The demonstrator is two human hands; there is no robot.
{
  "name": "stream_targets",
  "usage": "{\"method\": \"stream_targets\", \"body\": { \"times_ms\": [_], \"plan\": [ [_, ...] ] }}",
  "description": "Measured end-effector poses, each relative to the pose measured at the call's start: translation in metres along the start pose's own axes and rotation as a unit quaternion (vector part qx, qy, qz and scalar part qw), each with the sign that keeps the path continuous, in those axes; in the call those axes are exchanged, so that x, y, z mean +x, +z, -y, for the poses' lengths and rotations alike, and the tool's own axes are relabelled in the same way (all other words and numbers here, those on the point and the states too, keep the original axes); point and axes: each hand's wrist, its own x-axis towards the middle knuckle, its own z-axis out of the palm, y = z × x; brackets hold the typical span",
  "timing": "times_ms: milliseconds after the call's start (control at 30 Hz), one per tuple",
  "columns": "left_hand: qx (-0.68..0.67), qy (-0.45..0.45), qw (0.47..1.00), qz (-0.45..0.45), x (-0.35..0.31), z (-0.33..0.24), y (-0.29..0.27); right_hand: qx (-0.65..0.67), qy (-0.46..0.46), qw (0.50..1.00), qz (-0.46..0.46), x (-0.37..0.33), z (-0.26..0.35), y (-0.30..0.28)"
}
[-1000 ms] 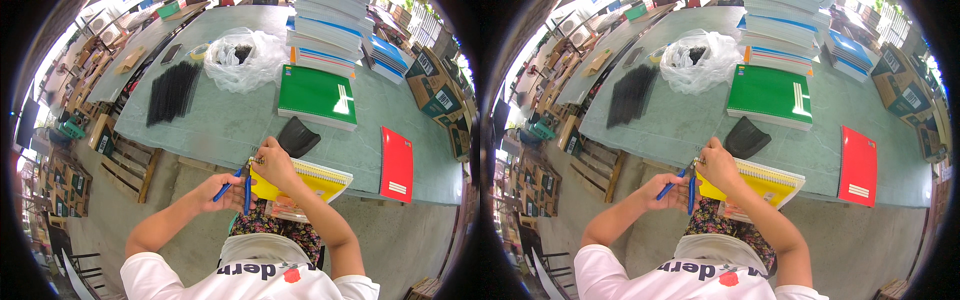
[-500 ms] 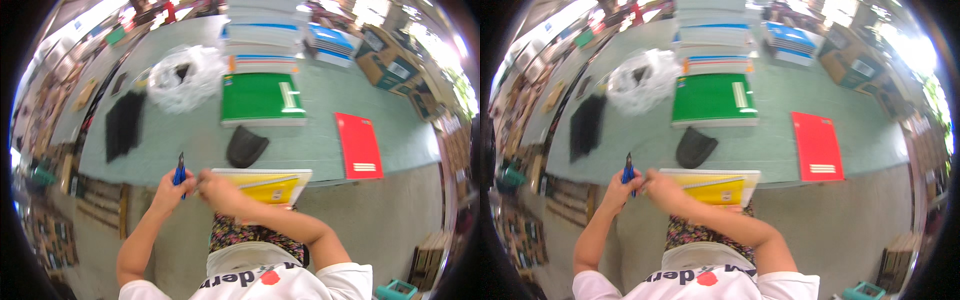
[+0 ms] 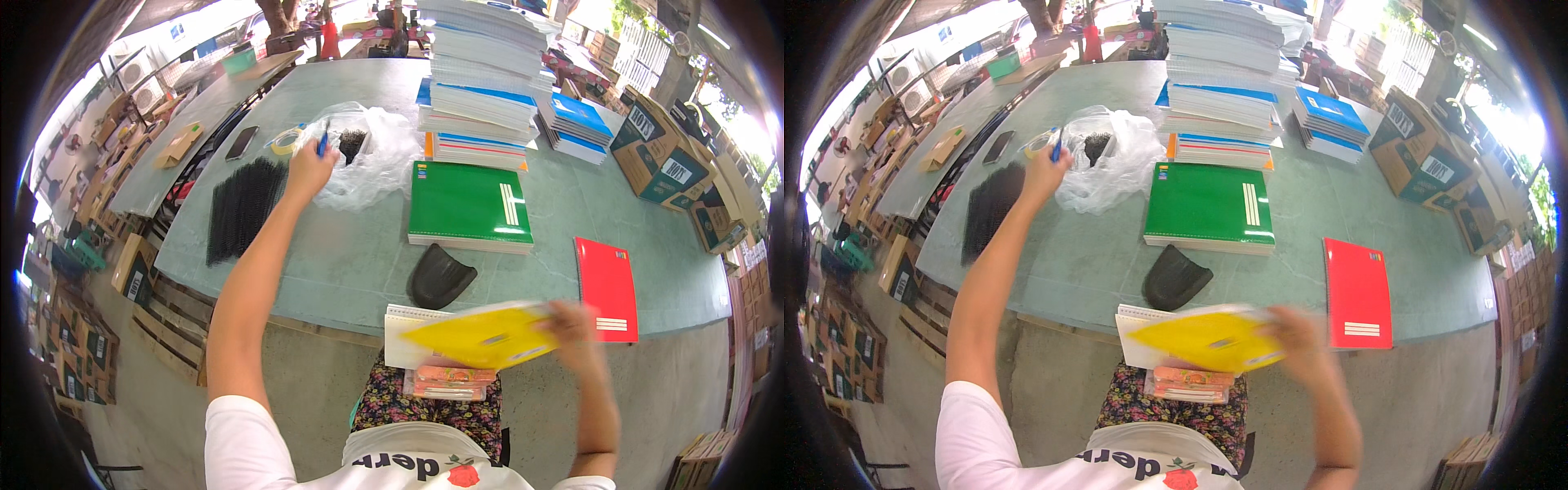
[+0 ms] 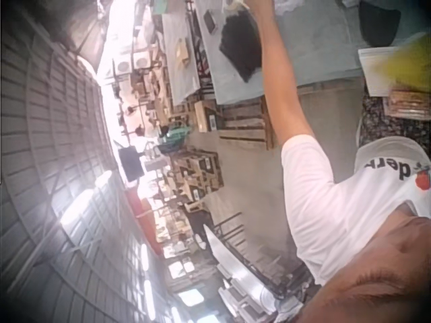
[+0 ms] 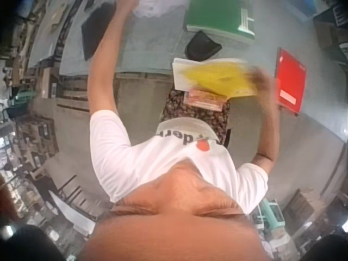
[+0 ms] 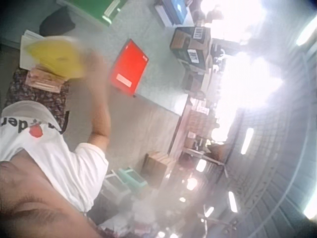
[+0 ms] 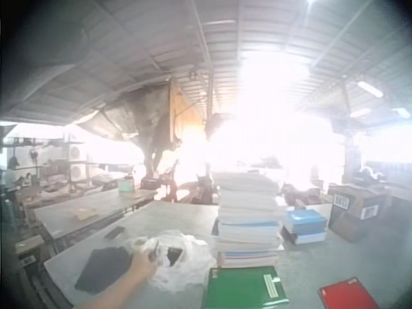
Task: The person sorts notebooks by color on a table and then inserts spiral binding coils into the pre-punched holes of individual notebooks by hand, using a small black tool to help guide the process.
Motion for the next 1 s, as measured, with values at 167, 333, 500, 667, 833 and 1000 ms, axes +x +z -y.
{"method": "stream_targets", "body": {
  "times_ms": [167, 333, 500, 667, 833, 1000],
  "plan": [
    [0.092, 0.044, 0.987, 0.125, -0.091, 0.037, 0.023, -0.182, -0.246, 0.947, -0.103, -0.02, 0.067, -0.157],
    [0.155, 0.098, 0.975, 0.128, -0.15, 0.073, 0.022, -0.011, 0.17, 0.968, -0.187, -0.055, -0.023, -0.227],
    [0.216, 0.095, 0.957, 0.168, -0.133, 0.074, 0.019, -0.578, 0.194, 0.707, -0.358, -0.055, -0.16, -0.208],
    [0.302, 0.011, 0.947, 0.106, -0.122, 0.104, 0.009, -0.428, 0.299, 0.768, -0.371, -0.051, -0.156, -0.22],
    [0.371, -0.075, 0.924, 0.057, -0.126, 0.143, -0.002, -0.393, 0.256, 0.795, -0.385, -0.042, -0.156, -0.199],
    [0.387, 0.0, 0.921, -0.038, -0.12, 0.143, -0.013, -0.356, 0.304, 0.797, -0.381, -0.037, -0.153, -0.215]
  ]
}}
